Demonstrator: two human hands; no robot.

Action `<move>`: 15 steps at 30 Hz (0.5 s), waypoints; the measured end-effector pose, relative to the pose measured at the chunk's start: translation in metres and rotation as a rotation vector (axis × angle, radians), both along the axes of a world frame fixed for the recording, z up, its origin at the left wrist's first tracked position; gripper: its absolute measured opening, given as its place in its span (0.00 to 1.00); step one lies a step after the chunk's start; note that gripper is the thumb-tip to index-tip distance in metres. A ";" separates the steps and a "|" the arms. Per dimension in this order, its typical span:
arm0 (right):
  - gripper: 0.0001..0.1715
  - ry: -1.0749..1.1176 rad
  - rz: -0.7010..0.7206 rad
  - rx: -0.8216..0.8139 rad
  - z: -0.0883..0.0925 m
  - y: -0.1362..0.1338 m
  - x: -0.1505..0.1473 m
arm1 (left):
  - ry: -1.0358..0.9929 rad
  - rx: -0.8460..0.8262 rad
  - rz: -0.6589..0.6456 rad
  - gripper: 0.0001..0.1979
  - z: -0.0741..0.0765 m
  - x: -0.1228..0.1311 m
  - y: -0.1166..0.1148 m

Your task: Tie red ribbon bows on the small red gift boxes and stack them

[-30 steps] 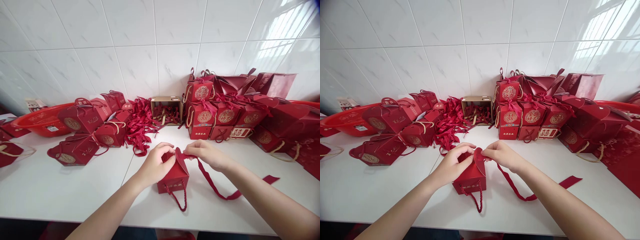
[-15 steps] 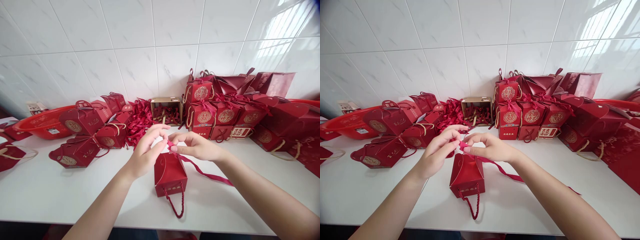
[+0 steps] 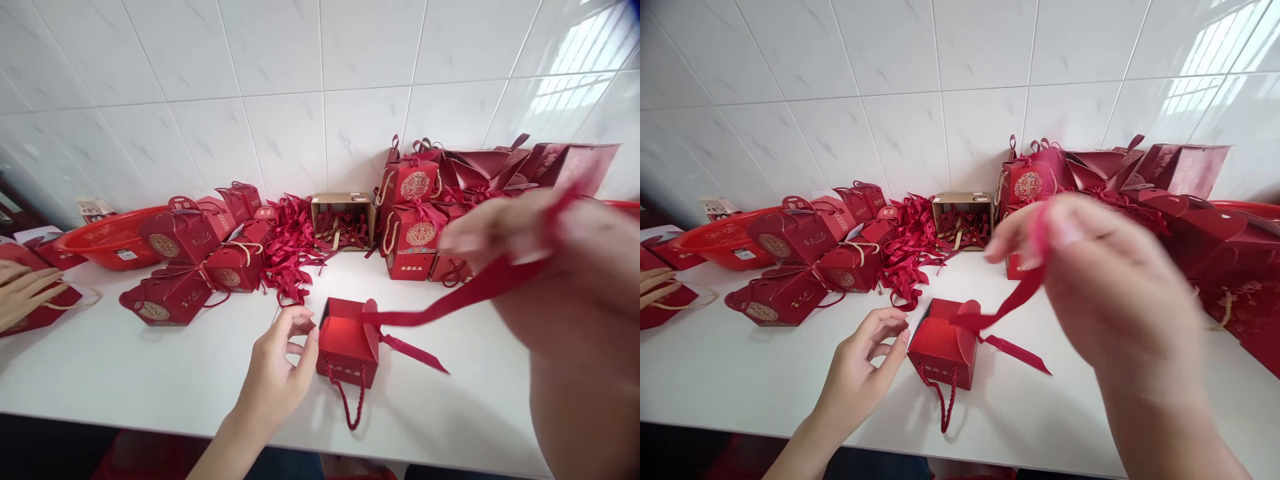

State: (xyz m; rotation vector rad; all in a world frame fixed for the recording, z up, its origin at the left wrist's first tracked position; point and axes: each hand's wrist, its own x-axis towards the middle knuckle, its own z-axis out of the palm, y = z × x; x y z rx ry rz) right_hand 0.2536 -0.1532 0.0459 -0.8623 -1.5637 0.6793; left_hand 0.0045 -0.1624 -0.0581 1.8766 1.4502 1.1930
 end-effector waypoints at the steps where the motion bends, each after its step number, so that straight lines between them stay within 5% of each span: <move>1: 0.22 -0.029 0.065 -0.020 -0.007 0.003 -0.008 | -0.052 -0.007 0.023 0.07 -0.002 0.000 0.001; 8: 0.17 -0.498 0.308 -0.266 -0.054 0.032 -0.058 | -0.287 -0.063 0.027 0.11 -0.009 -0.001 0.000; 15: 0.16 -0.588 0.356 -0.278 -0.063 0.038 -0.060 | -0.304 -0.050 0.042 0.13 -0.008 0.004 -0.002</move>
